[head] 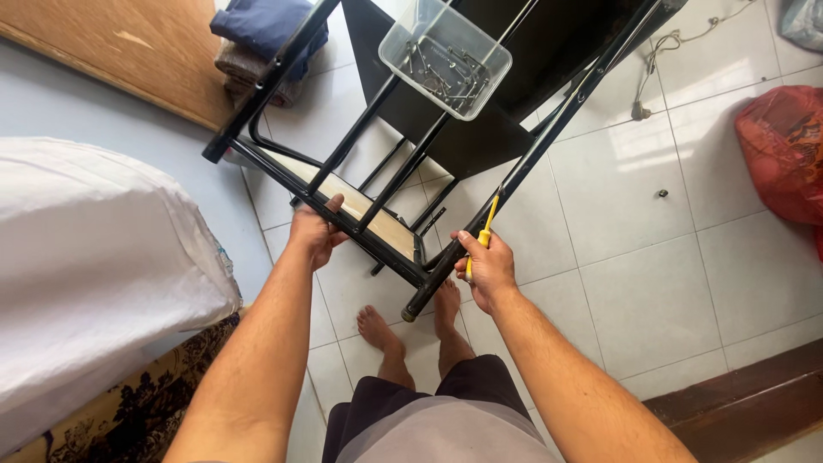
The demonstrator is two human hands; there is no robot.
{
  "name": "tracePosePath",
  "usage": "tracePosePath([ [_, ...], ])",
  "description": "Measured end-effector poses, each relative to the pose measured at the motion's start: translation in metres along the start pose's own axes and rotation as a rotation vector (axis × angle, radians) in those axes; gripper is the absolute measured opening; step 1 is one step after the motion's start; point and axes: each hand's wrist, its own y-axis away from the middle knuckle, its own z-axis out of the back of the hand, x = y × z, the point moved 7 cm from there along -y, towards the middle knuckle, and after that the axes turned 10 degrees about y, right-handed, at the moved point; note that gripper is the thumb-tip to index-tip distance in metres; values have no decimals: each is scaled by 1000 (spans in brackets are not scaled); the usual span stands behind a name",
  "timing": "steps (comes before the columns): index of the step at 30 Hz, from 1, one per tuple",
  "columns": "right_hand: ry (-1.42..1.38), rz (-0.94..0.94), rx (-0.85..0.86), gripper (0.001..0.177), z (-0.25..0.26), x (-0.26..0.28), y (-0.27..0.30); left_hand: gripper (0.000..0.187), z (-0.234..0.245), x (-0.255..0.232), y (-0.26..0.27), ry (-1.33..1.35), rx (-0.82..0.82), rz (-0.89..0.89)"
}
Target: The person assembles a black metal shelving unit by attaching a wooden shelf to the frame. Using a yellow screwdriver, they insert and tighten screws at multiple points along the shelf supports. The person repositions the unit to access different sides and continues securing the shelf.
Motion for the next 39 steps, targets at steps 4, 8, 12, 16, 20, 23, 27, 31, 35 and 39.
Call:
tracePosePath([
  [4, 1, 10, -9, 18, 0, 6, 0, 23, -1, 10, 9, 237, 116, 36],
  [8, 4, -2, -19, 17, -1, 3, 2, 27, 12, 4, 56, -30, -195, -306],
  [12, 8, -7, 13, 17, 2, -5, -7, 26, -61, 12, 145, -652, -133, -895],
  [16, -28, 5, 48, 15, 8, -16, -27, 59, -160, 64, 169, -1136, 235, -970],
  [20, -38, -48, 127, 17, 8, -16, -43, 40, -179, 102, 118, -1331, 217, -502],
  [23, 240, -150, 249, 20, 16, -3, -52, 25, -168, 94, 80, -1276, 157, -510],
  [27, 975, 54, 497, 23, 55, 39, -42, 20, -162, 121, 92, -1264, 112, -382],
  [31, 1395, 903, 347, 25, 54, 132, -18, 24, -170, 100, 99, -1209, 66, -337],
  [35, 1681, 1094, 424, 38, 23, 159, -14, 33, -176, 95, 102, -1188, 73, -185],
  [39, 1850, 961, 464, 23, 12, 153, -25, 43, -174, 96, 93, -1178, 146, -72],
])
